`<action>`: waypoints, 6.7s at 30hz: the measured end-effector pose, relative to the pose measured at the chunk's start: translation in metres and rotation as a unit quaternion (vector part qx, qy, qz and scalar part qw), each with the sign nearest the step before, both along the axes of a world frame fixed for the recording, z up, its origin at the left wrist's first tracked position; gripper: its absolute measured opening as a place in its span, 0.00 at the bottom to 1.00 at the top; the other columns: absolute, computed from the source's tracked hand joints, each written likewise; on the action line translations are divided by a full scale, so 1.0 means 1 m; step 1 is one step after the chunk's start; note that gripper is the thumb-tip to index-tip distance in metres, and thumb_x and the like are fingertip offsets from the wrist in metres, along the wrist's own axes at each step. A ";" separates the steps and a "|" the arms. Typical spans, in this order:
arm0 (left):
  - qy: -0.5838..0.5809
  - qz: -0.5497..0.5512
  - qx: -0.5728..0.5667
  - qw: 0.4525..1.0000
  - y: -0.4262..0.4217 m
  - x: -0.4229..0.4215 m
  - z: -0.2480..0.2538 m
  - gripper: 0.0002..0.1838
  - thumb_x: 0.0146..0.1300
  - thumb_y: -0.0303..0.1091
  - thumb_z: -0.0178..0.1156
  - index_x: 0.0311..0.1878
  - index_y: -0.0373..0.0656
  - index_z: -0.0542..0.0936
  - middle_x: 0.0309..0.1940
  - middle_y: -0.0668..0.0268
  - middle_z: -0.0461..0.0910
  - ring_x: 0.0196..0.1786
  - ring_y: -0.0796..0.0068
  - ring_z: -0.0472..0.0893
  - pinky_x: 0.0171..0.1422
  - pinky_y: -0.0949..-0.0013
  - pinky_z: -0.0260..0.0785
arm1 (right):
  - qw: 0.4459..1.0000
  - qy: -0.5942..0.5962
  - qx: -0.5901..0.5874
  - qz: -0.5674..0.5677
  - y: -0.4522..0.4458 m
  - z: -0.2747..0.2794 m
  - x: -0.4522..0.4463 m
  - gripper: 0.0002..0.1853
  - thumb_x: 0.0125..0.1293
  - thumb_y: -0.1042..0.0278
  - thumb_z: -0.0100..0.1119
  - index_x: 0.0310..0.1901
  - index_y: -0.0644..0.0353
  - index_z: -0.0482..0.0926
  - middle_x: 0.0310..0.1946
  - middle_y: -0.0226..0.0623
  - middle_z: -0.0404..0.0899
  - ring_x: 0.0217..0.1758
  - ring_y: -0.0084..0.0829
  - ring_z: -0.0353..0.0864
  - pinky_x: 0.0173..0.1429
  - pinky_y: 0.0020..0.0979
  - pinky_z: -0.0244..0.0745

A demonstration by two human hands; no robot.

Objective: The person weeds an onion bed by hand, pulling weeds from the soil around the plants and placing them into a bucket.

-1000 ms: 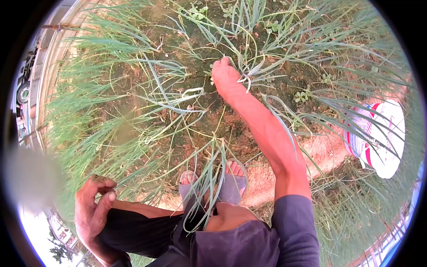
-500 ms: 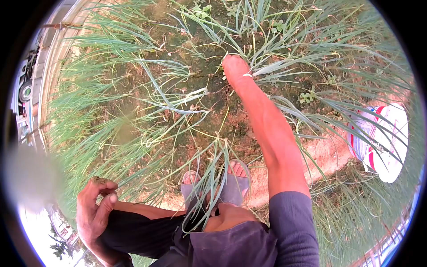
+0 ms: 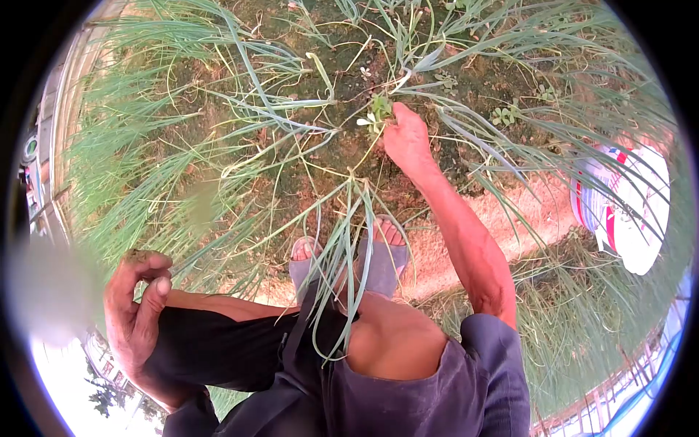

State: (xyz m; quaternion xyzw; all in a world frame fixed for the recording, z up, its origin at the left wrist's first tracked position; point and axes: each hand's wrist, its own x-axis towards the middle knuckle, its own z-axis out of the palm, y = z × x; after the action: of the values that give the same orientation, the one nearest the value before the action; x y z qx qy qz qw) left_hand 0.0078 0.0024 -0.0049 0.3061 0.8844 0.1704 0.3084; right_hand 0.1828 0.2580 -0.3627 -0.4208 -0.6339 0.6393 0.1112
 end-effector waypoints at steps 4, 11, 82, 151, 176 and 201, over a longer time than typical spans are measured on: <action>0.028 -0.001 0.063 0.998 -0.006 0.002 -0.006 0.14 0.61 0.31 0.68 0.45 0.31 0.79 0.37 0.57 0.81 0.36 0.66 0.79 0.45 0.67 0.72 | 0.989 -0.112 -0.091 0.005 -0.001 0.016 0.018 0.13 0.65 0.74 0.51 0.50 0.61 0.78 0.32 0.39 0.81 0.29 0.26 0.80 0.33 0.30 0.74; 0.051 0.025 0.097 0.994 -0.012 0.006 -0.007 0.13 0.62 0.31 0.67 0.43 0.32 0.80 0.35 0.59 0.81 0.36 0.69 0.78 0.46 0.68 0.70 | 0.902 -0.178 0.328 0.217 -0.036 -0.041 -0.027 0.10 0.65 0.70 0.54 0.44 0.67 0.74 0.29 0.59 0.81 0.34 0.55 0.84 0.36 0.45 0.80; 0.039 -0.029 0.035 0.998 -0.012 0.007 0.003 0.14 0.63 0.31 0.66 0.45 0.30 0.79 0.39 0.55 0.81 0.37 0.64 0.80 0.45 0.66 0.72 | 0.906 -0.060 0.291 0.303 -0.015 0.040 0.007 0.10 0.61 0.78 0.52 0.45 0.62 0.72 0.37 0.53 0.80 0.40 0.57 0.82 0.42 0.49 0.78; -0.122 -0.142 0.046 0.981 0.001 -0.023 -0.034 0.15 0.68 0.37 0.63 0.48 0.34 0.79 0.36 0.69 0.79 0.41 0.81 0.75 0.50 0.73 0.68 | 0.879 -0.250 0.150 0.376 -0.139 0.058 0.118 0.24 0.62 0.77 0.59 0.62 0.52 0.74 0.33 0.40 0.82 0.33 0.37 0.85 0.33 0.38 0.81; -0.193 -0.016 0.021 0.981 0.035 -0.010 -0.042 0.12 0.70 0.32 0.61 0.49 0.33 0.77 0.36 0.66 0.79 0.40 0.78 0.77 0.48 0.72 0.70 | 0.893 -0.266 0.360 0.055 0.077 0.024 0.213 0.11 0.61 0.74 0.58 0.46 0.57 0.78 0.37 0.51 0.81 0.41 0.52 0.82 0.45 0.46 0.79; -0.094 0.057 -0.138 0.984 -0.003 -0.002 -0.014 0.12 0.69 0.34 0.61 0.46 0.35 0.77 0.36 0.65 0.79 0.41 0.75 0.76 0.49 0.70 0.70 | 0.798 -0.231 0.474 0.292 0.107 0.004 0.210 0.11 0.60 0.70 0.57 0.44 0.56 0.72 0.37 0.45 0.79 0.30 0.48 0.85 0.34 0.48 0.80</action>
State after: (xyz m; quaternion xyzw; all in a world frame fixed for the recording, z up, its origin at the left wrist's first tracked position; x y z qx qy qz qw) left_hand 0.0057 -0.0009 -0.0192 0.1926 0.8825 0.0925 0.4191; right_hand 0.3929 0.3653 -0.3586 -0.2461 -0.9573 0.1449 -0.0448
